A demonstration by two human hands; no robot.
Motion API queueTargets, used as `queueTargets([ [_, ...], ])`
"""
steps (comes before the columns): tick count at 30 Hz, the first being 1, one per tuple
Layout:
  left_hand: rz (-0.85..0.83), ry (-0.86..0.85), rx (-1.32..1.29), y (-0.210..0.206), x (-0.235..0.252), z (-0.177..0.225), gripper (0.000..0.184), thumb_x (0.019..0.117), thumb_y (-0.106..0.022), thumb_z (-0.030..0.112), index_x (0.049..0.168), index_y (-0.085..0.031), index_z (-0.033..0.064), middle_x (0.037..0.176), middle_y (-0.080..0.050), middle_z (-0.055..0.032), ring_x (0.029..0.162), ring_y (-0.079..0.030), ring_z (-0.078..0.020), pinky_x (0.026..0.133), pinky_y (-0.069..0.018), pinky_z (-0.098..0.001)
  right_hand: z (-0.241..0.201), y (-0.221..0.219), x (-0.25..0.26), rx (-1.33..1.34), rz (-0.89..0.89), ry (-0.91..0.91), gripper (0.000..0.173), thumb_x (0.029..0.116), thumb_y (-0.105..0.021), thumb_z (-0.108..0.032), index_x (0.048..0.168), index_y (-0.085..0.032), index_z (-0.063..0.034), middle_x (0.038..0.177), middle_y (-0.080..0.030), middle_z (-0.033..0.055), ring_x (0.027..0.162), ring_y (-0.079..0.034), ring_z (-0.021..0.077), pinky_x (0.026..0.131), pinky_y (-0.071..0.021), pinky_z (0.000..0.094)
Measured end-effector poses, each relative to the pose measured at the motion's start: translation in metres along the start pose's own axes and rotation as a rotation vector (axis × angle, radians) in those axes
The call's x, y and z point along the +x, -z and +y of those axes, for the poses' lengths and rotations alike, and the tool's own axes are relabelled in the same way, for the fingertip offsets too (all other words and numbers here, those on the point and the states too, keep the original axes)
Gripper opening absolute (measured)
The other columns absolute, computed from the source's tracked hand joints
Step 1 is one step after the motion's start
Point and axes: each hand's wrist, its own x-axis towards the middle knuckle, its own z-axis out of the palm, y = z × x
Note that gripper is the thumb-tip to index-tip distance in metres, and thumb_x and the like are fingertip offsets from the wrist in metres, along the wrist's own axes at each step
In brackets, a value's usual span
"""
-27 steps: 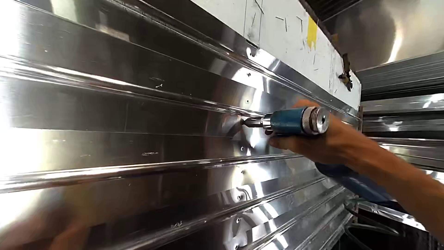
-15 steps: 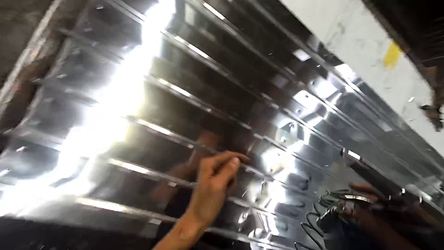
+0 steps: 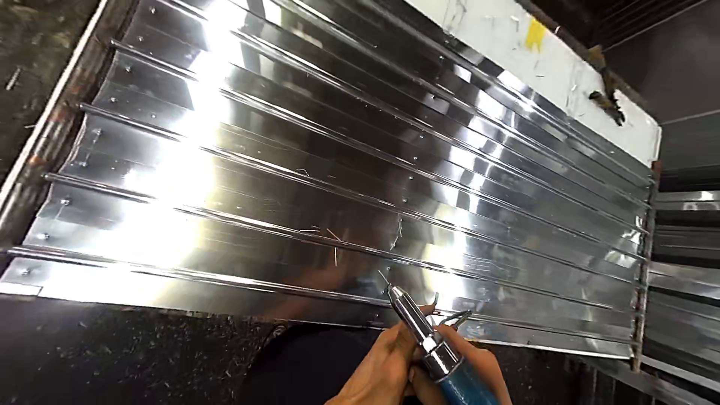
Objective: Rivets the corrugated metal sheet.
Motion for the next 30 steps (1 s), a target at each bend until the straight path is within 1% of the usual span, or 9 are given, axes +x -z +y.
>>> queueTargets([
  [7, 0.005, -0.182, 0.2, 0.0, -0.003, -0.01, 0.049, 0.111, -0.04, 0.037, 0.15, -0.047, 0.0079, 0.086, -0.063, 0.0, 0.058, -0.051, -0.0077, 0.052, -0.0475, -0.026, 0.012, -0.008, -0.026, 0.083, 0.199, 0.061, 0.033, 0.0817, -0.078, -0.002, 0.112, -0.069, 0.0036, 0.092, -0.076, 0.0057, 0.081, -0.073, 0.0103, 0.076, -0.0642, 0.0298],
  [9, 0.061, -0.21, 0.22, 0.004, -0.006, -0.009, 0.042, 0.1103, -0.043, 0.029, 0.148, -0.05, 0.0111, 0.081, -0.06, -0.001, 0.052, -0.047, -0.0091, 0.047, -0.0436, -0.0271, 0.015, -0.007, -0.029, 0.123, 0.231, 0.053, 0.031, 0.0829, -0.075, 0.0, 0.113, -0.067, 0.0054, 0.09, -0.075, 0.0078, 0.078, -0.073, 0.0146, 0.072, -0.0641, 0.0328],
  [12, 0.063, -0.181, 0.173, 0.006, -0.011, -0.008, 0.042, 0.1111, -0.038, 0.026, 0.149, -0.048, 0.011, 0.069, -0.051, 0.0018, 0.047, -0.041, -0.0079, 0.042, -0.0375, -0.0242, 0.016, -0.004, -0.033, 0.152, 0.177, 0.058, 0.032, 0.0854, -0.078, -0.003, 0.114, -0.066, 0.0045, 0.093, -0.077, 0.0085, 0.082, -0.075, 0.0178, 0.076, -0.0654, 0.0363],
  [15, -0.017, -0.199, 0.185, 0.004, -0.014, -0.013, 0.047, 0.1113, -0.034, 0.029, 0.151, -0.044, 0.0061, 0.088, -0.065, -0.0005, 0.061, -0.055, -0.0075, 0.052, -0.0479, -0.0244, 0.014, -0.01, -0.036, 0.053, 0.109, 0.119, 0.038, 0.0847, -0.082, -0.009, 0.118, -0.068, 0.0009, 0.096, -0.077, 0.0064, 0.085, -0.074, 0.0134, 0.079, -0.0651, 0.0348],
  [17, -0.022, -0.219, 0.172, 0.005, -0.016, -0.018, 0.049, 0.11, -0.034, 0.028, 0.151, -0.045, 0.0044, 0.096, -0.068, -0.0019, 0.065, -0.057, -0.007, 0.054, -0.0493, -0.0241, 0.015, -0.017, -0.036, -0.033, 0.118, 0.154, 0.037, 0.0838, -0.08, -0.009, 0.118, -0.069, 0.0003, 0.093, -0.077, 0.0062, 0.082, -0.074, 0.0105, 0.076, -0.0641, 0.0321],
  [20, 0.007, -0.206, 0.168, 0.009, -0.019, -0.018, 0.048, 0.1107, -0.037, 0.03, 0.152, -0.045, 0.0059, 0.092, -0.065, -0.0016, 0.06, -0.053, -0.0076, 0.049, -0.045, -0.024, 0.018, -0.024, -0.035, -0.032, 0.136, 0.173, 0.038, 0.083, -0.08, -0.01, 0.119, -0.069, -0.0006, 0.093, -0.076, 0.0059, 0.081, -0.073, 0.0112, 0.075, -0.064, 0.0318],
  [24, -0.016, -0.2, 0.149, 0.012, -0.02, -0.018, 0.049, 0.1091, -0.036, 0.028, 0.153, -0.045, 0.008, 0.099, -0.068, -0.0017, 0.068, -0.059, -0.0073, 0.057, -0.0504, -0.0242, 0.015, -0.029, -0.036, 0.015, 0.108, 0.154, 0.04, 0.0822, -0.081, -0.009, 0.119, -0.066, -0.0019, 0.092, -0.075, 0.005, 0.08, -0.073, 0.0119, 0.073, -0.0643, 0.0321],
  [26, -0.021, -0.188, 0.134, 0.011, -0.02, -0.017, 0.048, 0.109, -0.036, 0.027, 0.153, -0.045, 0.0085, 0.095, -0.067, -0.0013, 0.062, -0.054, -0.0068, 0.05, -0.0452, -0.0227, 0.015, -0.029, -0.033, 0.019, 0.135, 0.167, 0.04, 0.0799, -0.081, -0.007, 0.117, -0.067, -0.0012, 0.091, -0.075, 0.0051, 0.078, -0.072, 0.011, 0.071, -0.0635, 0.0301],
  [30, -0.015, -0.194, 0.16, 0.013, -0.017, -0.013, 0.05, 0.1089, -0.038, 0.029, 0.153, -0.044, 0.0069, 0.091, -0.066, 0.0, 0.059, -0.053, -0.0064, 0.049, -0.0446, -0.0228, 0.014, -0.032, -0.031, 0.048, 0.161, 0.173, 0.042, 0.0795, -0.082, -0.006, 0.118, -0.065, -0.0001, 0.094, -0.075, 0.0062, 0.081, -0.072, 0.0113, 0.074, -0.0637, 0.0298],
])
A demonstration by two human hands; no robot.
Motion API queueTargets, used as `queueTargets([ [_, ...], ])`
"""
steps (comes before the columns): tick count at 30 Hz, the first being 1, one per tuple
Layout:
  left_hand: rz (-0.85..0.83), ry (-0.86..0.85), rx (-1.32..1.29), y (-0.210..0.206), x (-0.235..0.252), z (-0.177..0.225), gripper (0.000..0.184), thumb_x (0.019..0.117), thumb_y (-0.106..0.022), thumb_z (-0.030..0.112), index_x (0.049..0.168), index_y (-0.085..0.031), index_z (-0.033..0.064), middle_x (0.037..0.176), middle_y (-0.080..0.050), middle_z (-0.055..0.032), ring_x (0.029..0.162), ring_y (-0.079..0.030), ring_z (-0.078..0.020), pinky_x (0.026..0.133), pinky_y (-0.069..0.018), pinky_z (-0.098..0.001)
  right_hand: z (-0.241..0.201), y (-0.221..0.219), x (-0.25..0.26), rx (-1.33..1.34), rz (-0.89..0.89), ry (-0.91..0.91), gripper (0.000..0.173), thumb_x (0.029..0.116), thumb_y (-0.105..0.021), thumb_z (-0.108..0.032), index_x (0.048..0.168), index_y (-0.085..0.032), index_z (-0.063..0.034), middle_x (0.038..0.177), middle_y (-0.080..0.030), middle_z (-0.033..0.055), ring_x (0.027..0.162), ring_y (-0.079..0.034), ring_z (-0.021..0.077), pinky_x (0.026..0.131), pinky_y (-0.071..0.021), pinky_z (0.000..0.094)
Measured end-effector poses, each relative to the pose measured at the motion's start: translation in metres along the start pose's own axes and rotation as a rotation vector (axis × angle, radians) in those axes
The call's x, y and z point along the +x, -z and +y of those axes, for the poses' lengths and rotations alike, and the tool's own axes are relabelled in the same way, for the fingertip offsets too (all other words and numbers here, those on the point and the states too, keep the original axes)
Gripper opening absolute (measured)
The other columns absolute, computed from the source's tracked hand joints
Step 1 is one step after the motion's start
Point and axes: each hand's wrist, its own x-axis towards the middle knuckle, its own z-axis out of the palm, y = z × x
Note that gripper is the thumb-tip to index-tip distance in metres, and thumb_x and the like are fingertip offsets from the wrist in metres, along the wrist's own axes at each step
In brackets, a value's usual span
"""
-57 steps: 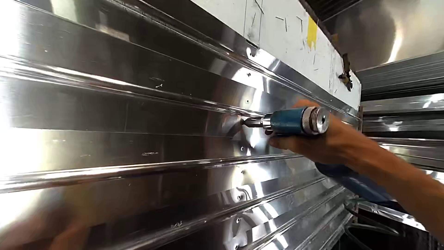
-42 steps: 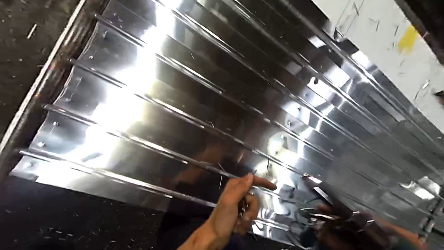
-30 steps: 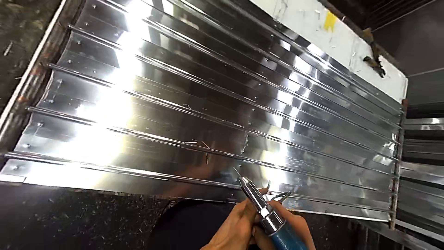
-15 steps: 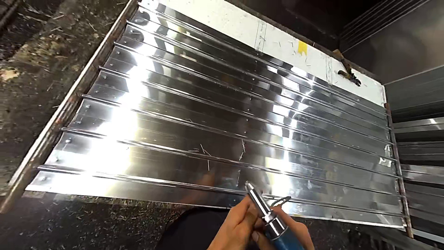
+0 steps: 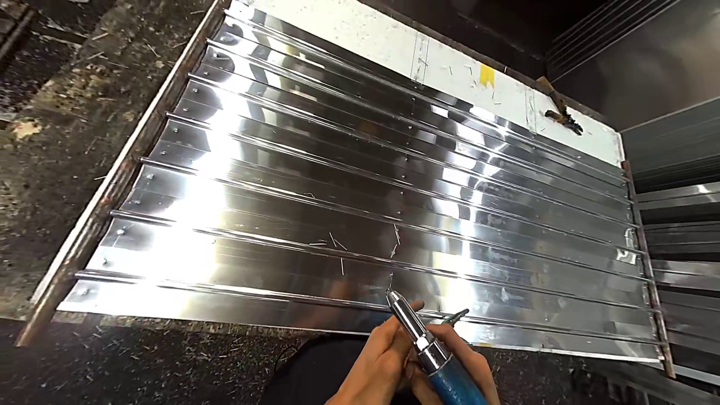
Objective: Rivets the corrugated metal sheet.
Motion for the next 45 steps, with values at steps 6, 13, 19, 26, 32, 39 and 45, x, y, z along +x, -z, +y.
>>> queueTargets([
  [6, -0.036, 0.018, -0.011, -0.003, 0.004, 0.005, 0.049, 0.1091, -0.034, 0.027, 0.153, -0.043, 0.0074, 0.094, -0.068, -0.0008, 0.062, -0.056, -0.0064, 0.051, -0.0475, -0.0232, 0.006, 0.002, 0.004, 0.053, 0.039, 0.018, 0.043, 0.0759, -0.082, -0.003, 0.115, -0.066, 0.0015, 0.092, -0.075, 0.0058, 0.08, -0.073, 0.0107, 0.072, -0.0639, 0.0293],
  [13, 0.229, 0.15, -0.085, 0.007, 0.012, 0.018, 0.034, 0.1039, -0.049, 0.013, 0.132, -0.067, 0.0056, 0.056, -0.044, 0.0027, 0.038, -0.034, -0.0069, 0.034, -0.0319, -0.0235, 0.004, 0.012, 0.002, 0.223, 0.37, -0.039, 0.038, 0.0778, -0.077, 0.005, 0.113, -0.063, 0.0021, 0.089, -0.075, 0.0059, 0.076, -0.073, 0.0158, 0.071, -0.0641, 0.0322],
  [19, 0.176, 0.141, -0.154, -0.018, 0.014, 0.027, 0.02, 0.1023, -0.061, 0.015, 0.101, -0.078, 0.0028, 0.053, -0.05, 0.0032, 0.039, -0.035, -0.0024, 0.036, -0.03, -0.0196, 0.0, 0.014, 0.008, 0.177, 0.473, -0.055, 0.034, 0.0816, -0.076, 0.001, 0.112, -0.06, 0.0029, 0.086, -0.074, 0.0065, 0.077, -0.073, 0.0172, 0.071, -0.0636, 0.0332],
  [26, 0.418, -0.008, -0.227, 0.012, 0.037, 0.054, 0.025, 0.1011, -0.061, 0.02, 0.087, -0.074, 0.004, 0.049, -0.044, 0.003, 0.036, -0.037, -0.0038, 0.034, -0.0336, -0.0207, -0.001, 0.024, 0.013, -0.01, 0.191, 0.091, 0.026, 0.0909, -0.079, -0.029, 0.103, -0.075, -0.006, 0.085, -0.077, 0.0023, 0.075, -0.073, 0.0053, 0.069, -0.0637, 0.0266],
  [32, 0.543, 0.021, -0.225, 0.033, 0.055, 0.07, 0.024, 0.0989, -0.063, 0.016, 0.081, -0.073, 0.004, 0.047, -0.037, 0.0043, 0.036, -0.032, -0.003, 0.033, -0.0295, -0.0199, 0.006, 0.022, 0.03, -0.082, 0.068, 0.08, 0.026, 0.0908, -0.075, -0.025, 0.103, -0.076, -0.0019, 0.084, -0.077, 0.0077, 0.074, -0.073, 0.0068, 0.069, -0.0622, 0.0264],
  [39, 0.616, 0.117, -0.268, 0.041, 0.1, 0.064, 0.026, 0.0998, -0.061, 0.014, 0.081, -0.073, 0.0017, 0.048, -0.043, 0.0, 0.035, -0.035, -0.0055, 0.032, -0.0308, -0.0214, 0.018, 0.022, 0.07, -0.09, 0.061, -0.037, 0.029, 0.0914, -0.074, -0.026, 0.101, -0.076, 0.0008, 0.085, -0.077, 0.0102, 0.076, -0.074, 0.0099, 0.07, -0.0626, 0.0294],
  [45, 0.675, 0.286, -0.347, 0.058, 0.155, 0.068, 0.026, 0.1007, -0.06, 0.013, 0.08, -0.072, 0.0017, 0.049, -0.043, -0.0012, 0.035, -0.033, -0.0062, 0.032, -0.0294, -0.0218, 0.036, 0.028, 0.122, -0.145, 0.02, -0.126, 0.026, 0.0894, -0.076, -0.023, 0.1, -0.076, 0.0002, 0.086, -0.077, 0.0095, 0.075, -0.074, 0.0099, 0.07, -0.0625, 0.029],
])
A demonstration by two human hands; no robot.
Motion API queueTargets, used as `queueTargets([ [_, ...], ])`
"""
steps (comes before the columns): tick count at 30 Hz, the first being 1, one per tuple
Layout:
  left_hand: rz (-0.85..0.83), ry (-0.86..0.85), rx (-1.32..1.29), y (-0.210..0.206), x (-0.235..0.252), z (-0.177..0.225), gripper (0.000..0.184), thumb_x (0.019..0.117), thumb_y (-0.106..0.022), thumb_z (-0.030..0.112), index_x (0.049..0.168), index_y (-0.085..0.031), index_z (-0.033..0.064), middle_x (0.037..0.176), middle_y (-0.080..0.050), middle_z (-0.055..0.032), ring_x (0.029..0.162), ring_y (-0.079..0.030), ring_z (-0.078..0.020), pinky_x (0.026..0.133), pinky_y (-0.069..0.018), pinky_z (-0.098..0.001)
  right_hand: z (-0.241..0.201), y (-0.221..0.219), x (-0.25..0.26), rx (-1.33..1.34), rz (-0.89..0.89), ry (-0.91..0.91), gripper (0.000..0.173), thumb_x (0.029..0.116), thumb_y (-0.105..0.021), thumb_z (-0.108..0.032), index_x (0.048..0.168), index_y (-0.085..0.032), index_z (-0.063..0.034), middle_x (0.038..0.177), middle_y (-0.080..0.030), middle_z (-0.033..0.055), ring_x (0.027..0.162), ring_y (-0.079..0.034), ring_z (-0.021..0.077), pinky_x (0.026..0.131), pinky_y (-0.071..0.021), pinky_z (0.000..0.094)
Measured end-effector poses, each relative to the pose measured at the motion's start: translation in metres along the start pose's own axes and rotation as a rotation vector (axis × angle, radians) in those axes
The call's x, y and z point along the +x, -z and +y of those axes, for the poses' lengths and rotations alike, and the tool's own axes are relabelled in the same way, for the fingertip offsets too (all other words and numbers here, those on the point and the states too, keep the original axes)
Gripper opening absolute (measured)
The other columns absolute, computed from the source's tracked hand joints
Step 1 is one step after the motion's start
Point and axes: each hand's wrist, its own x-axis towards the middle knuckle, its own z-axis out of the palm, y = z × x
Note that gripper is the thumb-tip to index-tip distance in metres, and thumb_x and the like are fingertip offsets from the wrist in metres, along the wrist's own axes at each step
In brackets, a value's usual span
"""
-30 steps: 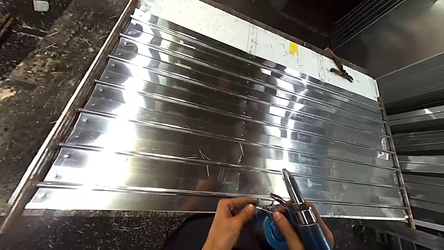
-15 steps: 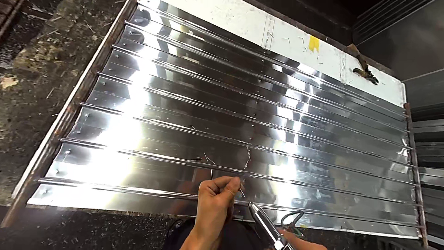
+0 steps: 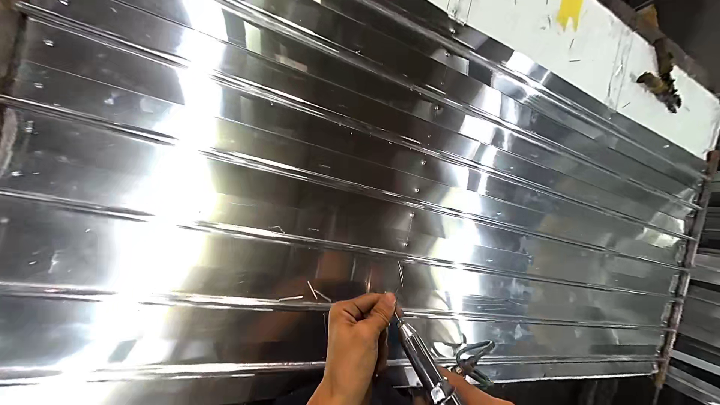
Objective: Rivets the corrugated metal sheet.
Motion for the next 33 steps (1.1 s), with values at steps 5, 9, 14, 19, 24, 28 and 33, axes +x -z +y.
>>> queueTargets([
  [5, -0.043, 0.061, 0.101, -0.013, 0.045, 0.012, 0.025, 0.1028, -0.059, 0.012, 0.09, -0.076, 0.0009, 0.052, -0.048, -0.0016, 0.037, -0.034, -0.0069, 0.033, -0.0305, -0.0229, 0.01, 0.01, 0.054, -0.103, -0.079, -0.133, 0.028, 0.0885, -0.078, -0.024, 0.104, -0.076, -0.0012, 0.084, -0.077, 0.0093, 0.073, -0.074, 0.0129, 0.067, -0.0622, 0.034],
  [9, -0.22, 0.13, 0.185, -0.056, 0.124, 0.033, 0.031, 0.1084, -0.046, 0.018, 0.091, -0.068, 0.0047, 0.052, -0.042, 0.0017, 0.038, -0.034, -0.0071, 0.035, -0.0308, -0.0225, 0.026, 0.032, 0.14, -0.149, -0.064, -0.241, 0.024, 0.086, -0.082, -0.022, 0.101, -0.076, -0.0044, 0.08, -0.076, 0.0037, 0.07, -0.072, 0.0113, 0.066, -0.0631, 0.0347],
  [14, -0.306, 0.054, 0.192, -0.125, 0.206, 0.08, 0.024, 0.1088, -0.047, 0.015, 0.116, -0.067, 0.0049, 0.055, -0.043, -0.0017, 0.038, -0.038, -0.008, 0.035, -0.0326, -0.0216, 0.054, 0.06, 0.264, -0.323, 0.079, -0.097, 0.025, 0.0847, -0.078, -0.039, 0.097, -0.076, -0.017, 0.081, -0.074, -0.0078, 0.07, -0.07, 0.0032, 0.066, -0.0623, 0.028],
  [19, -0.157, -0.438, 0.586, -0.081, 0.219, 0.114, 0.026, 0.1067, -0.052, 0.022, 0.118, -0.075, 0.0157, 0.075, -0.063, 0.0016, 0.054, -0.049, -0.0093, 0.049, -0.041, -0.0283, 0.055, 0.069, 0.322, -0.342, -0.082, -0.231, 0.019, 0.0852, -0.077, -0.041, 0.089, -0.074, -0.0235, 0.071, -0.071, -0.0076, 0.059, -0.068, 0.0073, 0.057, -0.0611, 0.033],
  [24, 0.303, -1.063, 0.606, 0.077, 0.209, 0.151, 0.031, 0.1068, -0.046, 0.012, 0.132, -0.061, 0.0006, 0.091, -0.065, -0.0018, 0.068, -0.059, -0.0055, 0.061, -0.0533, -0.0246, 0.051, 0.077, 0.335, -0.257, -0.222, -0.344, 0.015, 0.0888, -0.076, -0.033, 0.089, -0.074, -0.0178, 0.067, -0.07, 0.0004, 0.053, -0.066, 0.0142, 0.052, -0.0596, 0.0319],
  [28, 0.345, -1.01, 0.436, 0.107, 0.215, 0.164, 0.026, 0.104, -0.039, 0.0, 0.122, -0.054, -0.0093, 0.083, -0.059, -0.0025, 0.07, -0.061, -0.0081, 0.068, -0.0565, -0.0269, 0.017, 0.101, 0.375, -0.416, -0.494, -0.395, 0.015, 0.0893, -0.078, -0.037, 0.093, -0.076, -0.0223, 0.074, -0.072, -0.0042, 0.062, -0.067, 0.0089, 0.058, -0.0581, 0.0286],
  [33, 0.198, -1.051, 0.346, 0.099, 0.221, 0.15, 0.012, 0.0977, -0.05, -0.007, 0.098, -0.062, -0.0055, 0.08, -0.067, -0.0043, 0.076, -0.068, -0.0129, 0.072, -0.059, -0.0305, 0.002, 0.087, 0.41, -0.534, -0.504, -0.34, 0.009, 0.0832, -0.082, -0.017, 0.082, -0.074, -0.0202, 0.069, -0.068, -0.005, 0.06, -0.062, 0.0064, 0.054, -0.0514, 0.0277],
])
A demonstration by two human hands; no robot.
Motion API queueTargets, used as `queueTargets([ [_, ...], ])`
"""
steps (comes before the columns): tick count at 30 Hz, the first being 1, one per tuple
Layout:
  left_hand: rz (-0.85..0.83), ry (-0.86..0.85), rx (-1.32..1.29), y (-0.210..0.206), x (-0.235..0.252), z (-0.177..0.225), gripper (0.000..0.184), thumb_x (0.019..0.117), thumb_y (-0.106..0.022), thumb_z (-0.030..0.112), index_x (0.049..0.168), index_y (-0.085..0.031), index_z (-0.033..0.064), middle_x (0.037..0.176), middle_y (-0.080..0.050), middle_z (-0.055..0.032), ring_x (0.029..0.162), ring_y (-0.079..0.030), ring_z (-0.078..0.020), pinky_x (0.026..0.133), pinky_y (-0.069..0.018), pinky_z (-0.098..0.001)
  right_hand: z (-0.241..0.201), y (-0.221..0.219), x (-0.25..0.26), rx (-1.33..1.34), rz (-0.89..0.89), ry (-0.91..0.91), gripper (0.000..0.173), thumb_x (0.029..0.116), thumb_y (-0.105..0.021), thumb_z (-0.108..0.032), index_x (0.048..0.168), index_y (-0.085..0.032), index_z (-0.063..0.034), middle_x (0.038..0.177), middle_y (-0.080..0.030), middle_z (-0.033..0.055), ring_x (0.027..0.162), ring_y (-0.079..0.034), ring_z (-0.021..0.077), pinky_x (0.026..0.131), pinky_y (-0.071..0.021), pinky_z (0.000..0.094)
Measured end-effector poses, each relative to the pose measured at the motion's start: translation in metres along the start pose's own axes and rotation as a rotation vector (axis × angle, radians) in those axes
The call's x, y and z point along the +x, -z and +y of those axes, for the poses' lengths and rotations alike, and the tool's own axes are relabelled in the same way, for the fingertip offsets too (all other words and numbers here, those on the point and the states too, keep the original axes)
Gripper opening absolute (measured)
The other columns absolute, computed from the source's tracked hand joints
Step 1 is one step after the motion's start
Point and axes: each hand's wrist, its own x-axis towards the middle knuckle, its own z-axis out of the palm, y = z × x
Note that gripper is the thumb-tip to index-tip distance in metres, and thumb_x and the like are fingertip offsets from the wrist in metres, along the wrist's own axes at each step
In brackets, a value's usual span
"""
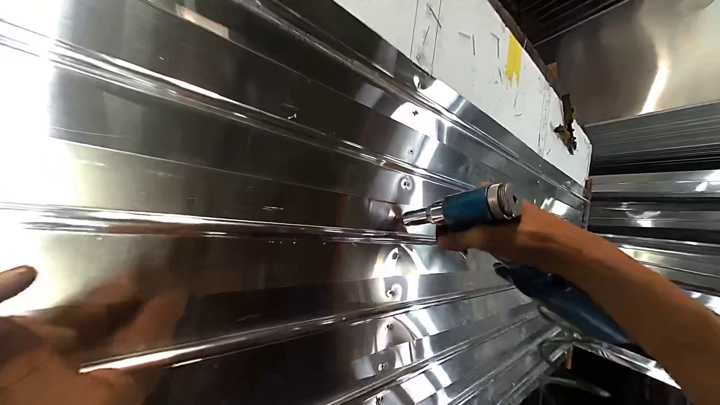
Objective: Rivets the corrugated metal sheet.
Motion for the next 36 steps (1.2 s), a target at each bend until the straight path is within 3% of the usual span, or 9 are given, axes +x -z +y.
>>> queueTargets([
  [4, -0.007, -0.047, 0.165, 0.001, 0.004, -0.003, 0.015, 0.0944, -0.058, 0.0, 0.107, -0.059, -0.0079, 0.082, -0.066, -0.0044, 0.073, -0.065, -0.0104, 0.071, -0.0571, -0.0288, 0.021, -0.014, 0.004, -0.211, 0.117, 0.292, 0.01, 0.0789, -0.073, -0.034, 0.076, -0.068, -0.0252, 0.066, -0.063, -0.0118, 0.059, -0.061, 0.0008, 0.052, -0.051, 0.0267],
  [6, -0.015, -0.174, 0.395, 0.005, 0.009, -0.002, 0.037, 0.0955, -0.062, 0.014, 0.124, -0.058, -0.0087, 0.085, -0.063, -0.0096, 0.068, -0.059, -0.0115, 0.065, -0.0529, -0.0303, 0.029, -0.028, -0.007, -0.087, 0.183, 0.24, 0.01, 0.0816, -0.077, -0.027, 0.082, -0.071, -0.0187, 0.069, -0.067, -0.0064, 0.06, -0.063, 0.0055, 0.055, -0.0539, 0.0298],
  [9, -0.017, -0.154, 0.461, -0.005, 0.001, 0.043, 0.032, 0.1039, -0.048, 0.015, 0.131, -0.06, 0.0015, 0.084, -0.06, -0.0064, 0.06, -0.052, -0.0076, 0.056, -0.0463, -0.0259, 0.028, -0.052, -0.061, 0.204, 0.258, 0.089, 0.011, 0.0868, -0.079, -0.019, 0.095, -0.074, -0.0146, 0.078, -0.073, 0.0013, 0.062, -0.068, 0.015, 0.057, -0.0595, 0.0361],
  [14, -0.142, 0.686, -0.429, -0.014, -0.148, 0.122, 0.029, 0.1063, -0.045, 0.015, 0.114, -0.072, 0.0057, 0.055, -0.047, 0.0017, 0.039, -0.038, -0.0055, 0.036, -0.0355, -0.0217, 0.029, -0.124, -0.227, 0.573, 0.244, 0.309, 0.043, 0.0924, -0.075, -0.013, 0.131, -0.061, -0.0006, 0.117, -0.073, 0.0111, 0.099, -0.074, 0.0254, 0.087, -0.0634, 0.0462],
  [17, -0.461, 1.043, -0.881, -0.001, -0.242, 0.143, 0.053, 0.1088, -0.024, 0.035, 0.128, -0.066, 0.0089, 0.049, -0.045, 0.0057, 0.034, -0.035, -0.0011, 0.032, -0.0307, -0.0173, 0.01, -0.173, -0.294, 0.54, 0.131, 0.349, 0.034, 0.0904, -0.077, -0.011, 0.12, -0.067, 0.0026, 0.105, -0.075, 0.0106, 0.091, -0.074, 0.0178, 0.084, -0.0638, 0.0403],
  [20, -0.664, 1.147, -0.958, 0.013, -0.31, 0.158, 0.056, 0.1086, -0.02, 0.048, 0.136, -0.057, 0.0158, 0.051, -0.046, 0.0069, 0.035, -0.034, 0.0013, 0.034, -0.0285, -0.015, -0.001, -0.229, -0.338, 0.584, 0.04, 0.347, 0.032, 0.0893, -0.079, -0.012, 0.116, -0.069, 0.0023, 0.098, -0.076, 0.0107, 0.087, -0.074, 0.0165, 0.08, -0.0638, 0.0386],
  [27, -0.797, 0.972, -0.608, 0.029, -0.367, 0.171, 0.044, 0.1075, -0.028, 0.021, 0.142, -0.053, 0.01, 0.097, -0.07, 0.0055, 0.062, -0.053, 0.0015, 0.05, -0.0429, -0.0165, 0.002, -0.31, -0.38, 0.487, 0.193, 0.413, 0.035, 0.0856, -0.08, -0.013, 0.116, -0.069, 0.0019, 0.094, -0.076, 0.0113, 0.084, -0.074, 0.0148, 0.079, -0.0629, 0.0371],
  [31, -0.867, 0.65, -0.334, 0.035, -0.37, 0.176, 0.039, 0.1092, -0.039, 0.018, 0.142, -0.054, 0.0047, 0.091, -0.067, -0.0006, 0.062, -0.055, -0.006, 0.054, -0.0485, -0.0245, 0.008, -0.322, -0.397, 0.645, 0.351, 0.354, 0.033, 0.086, -0.079, -0.007, 0.115, -0.068, 0.0036, 0.096, -0.076, 0.0082, 0.085, -0.074, 0.0137, 0.081, -0.0642, 0.0347],
  [36, -1.1, 0.233, 0.174, 0.046, -0.37, 0.196, 0.034, 0.1057, -0.052, 0.025, 0.1, -0.076, 0.0016, 0.077, -0.071, -0.0142, 0.072, -0.07, -0.0272, 0.07, -0.0549, -0.0517, 0.024, -0.324, -0.405, 0.743, 0.496, 0.32, 0.029, 0.0858, -0.077, -0.003, 0.11, -0.064, 0.0067, 0.088, -0.075, 0.0085, 0.079, -0.073, 0.0177, 0.075, -0.0641, 0.0373],
])
